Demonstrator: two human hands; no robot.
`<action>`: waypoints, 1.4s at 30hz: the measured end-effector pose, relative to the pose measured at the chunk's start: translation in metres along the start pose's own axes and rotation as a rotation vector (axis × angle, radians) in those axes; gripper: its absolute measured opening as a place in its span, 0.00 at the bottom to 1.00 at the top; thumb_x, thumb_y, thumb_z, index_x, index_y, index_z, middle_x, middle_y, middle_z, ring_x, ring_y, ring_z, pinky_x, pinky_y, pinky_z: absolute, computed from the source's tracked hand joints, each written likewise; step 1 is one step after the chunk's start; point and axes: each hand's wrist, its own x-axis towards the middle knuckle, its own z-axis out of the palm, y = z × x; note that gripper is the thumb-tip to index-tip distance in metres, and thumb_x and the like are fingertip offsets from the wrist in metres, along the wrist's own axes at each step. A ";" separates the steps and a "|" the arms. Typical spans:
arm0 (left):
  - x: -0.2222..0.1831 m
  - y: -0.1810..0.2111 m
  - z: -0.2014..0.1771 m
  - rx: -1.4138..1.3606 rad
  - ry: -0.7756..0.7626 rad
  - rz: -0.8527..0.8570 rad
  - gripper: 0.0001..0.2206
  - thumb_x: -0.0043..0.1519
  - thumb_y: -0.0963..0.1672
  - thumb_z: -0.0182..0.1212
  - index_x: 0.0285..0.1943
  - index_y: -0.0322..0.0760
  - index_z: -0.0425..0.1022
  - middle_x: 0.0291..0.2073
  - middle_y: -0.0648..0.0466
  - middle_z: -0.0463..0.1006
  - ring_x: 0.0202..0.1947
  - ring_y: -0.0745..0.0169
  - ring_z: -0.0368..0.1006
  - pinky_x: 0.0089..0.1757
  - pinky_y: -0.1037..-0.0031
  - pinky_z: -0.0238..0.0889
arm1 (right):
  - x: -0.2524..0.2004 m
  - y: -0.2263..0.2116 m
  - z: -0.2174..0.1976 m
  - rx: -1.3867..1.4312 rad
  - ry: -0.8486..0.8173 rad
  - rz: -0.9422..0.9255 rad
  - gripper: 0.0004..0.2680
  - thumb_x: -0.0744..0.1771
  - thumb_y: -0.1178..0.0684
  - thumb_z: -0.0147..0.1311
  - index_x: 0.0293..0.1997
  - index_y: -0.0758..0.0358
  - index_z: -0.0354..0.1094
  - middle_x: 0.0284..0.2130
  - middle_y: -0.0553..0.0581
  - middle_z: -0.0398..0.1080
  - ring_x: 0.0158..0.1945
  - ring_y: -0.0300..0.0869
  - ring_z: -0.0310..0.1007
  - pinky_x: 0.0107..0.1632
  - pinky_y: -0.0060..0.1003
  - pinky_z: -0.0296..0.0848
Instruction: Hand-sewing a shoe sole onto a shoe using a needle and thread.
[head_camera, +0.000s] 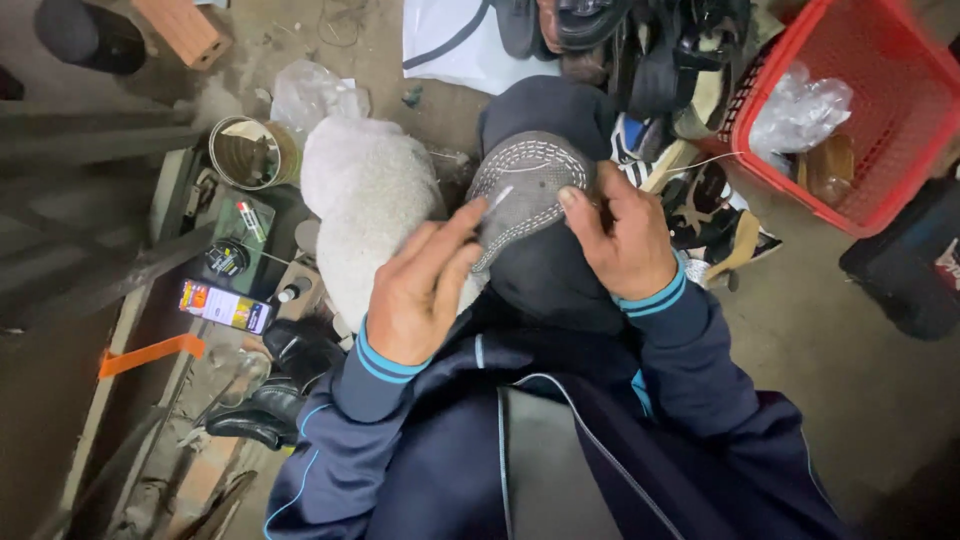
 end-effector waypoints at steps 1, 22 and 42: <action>0.004 0.004 0.002 0.002 0.000 -0.001 0.15 0.70 0.40 0.55 0.67 0.37 0.73 0.41 0.45 0.79 0.44 0.42 0.79 0.47 0.59 0.73 | 0.001 0.004 0.001 0.002 -0.001 -0.001 0.14 0.73 0.45 0.54 0.34 0.64 0.65 0.17 0.65 0.68 0.27 0.61 0.75 0.29 0.47 0.69; 0.021 0.000 0.024 0.341 -0.021 0.056 0.17 0.71 0.43 0.49 0.64 0.56 0.78 0.34 0.58 0.75 0.29 0.51 0.77 0.35 0.64 0.73 | 0.001 0.031 0.015 0.063 0.042 -0.219 0.09 0.71 0.53 0.57 0.48 0.72 0.69 0.37 0.76 0.76 0.31 0.64 0.76 0.27 0.49 0.70; 0.039 -0.013 -0.031 0.627 -0.183 0.141 0.16 0.65 0.44 0.52 0.55 0.62 0.83 0.27 0.59 0.69 0.22 0.49 0.74 0.31 0.63 0.72 | 0.020 -0.063 0.040 -0.381 0.070 -0.408 0.14 0.70 0.48 0.57 0.25 0.54 0.57 0.21 0.50 0.61 0.23 0.47 0.67 0.25 0.38 0.69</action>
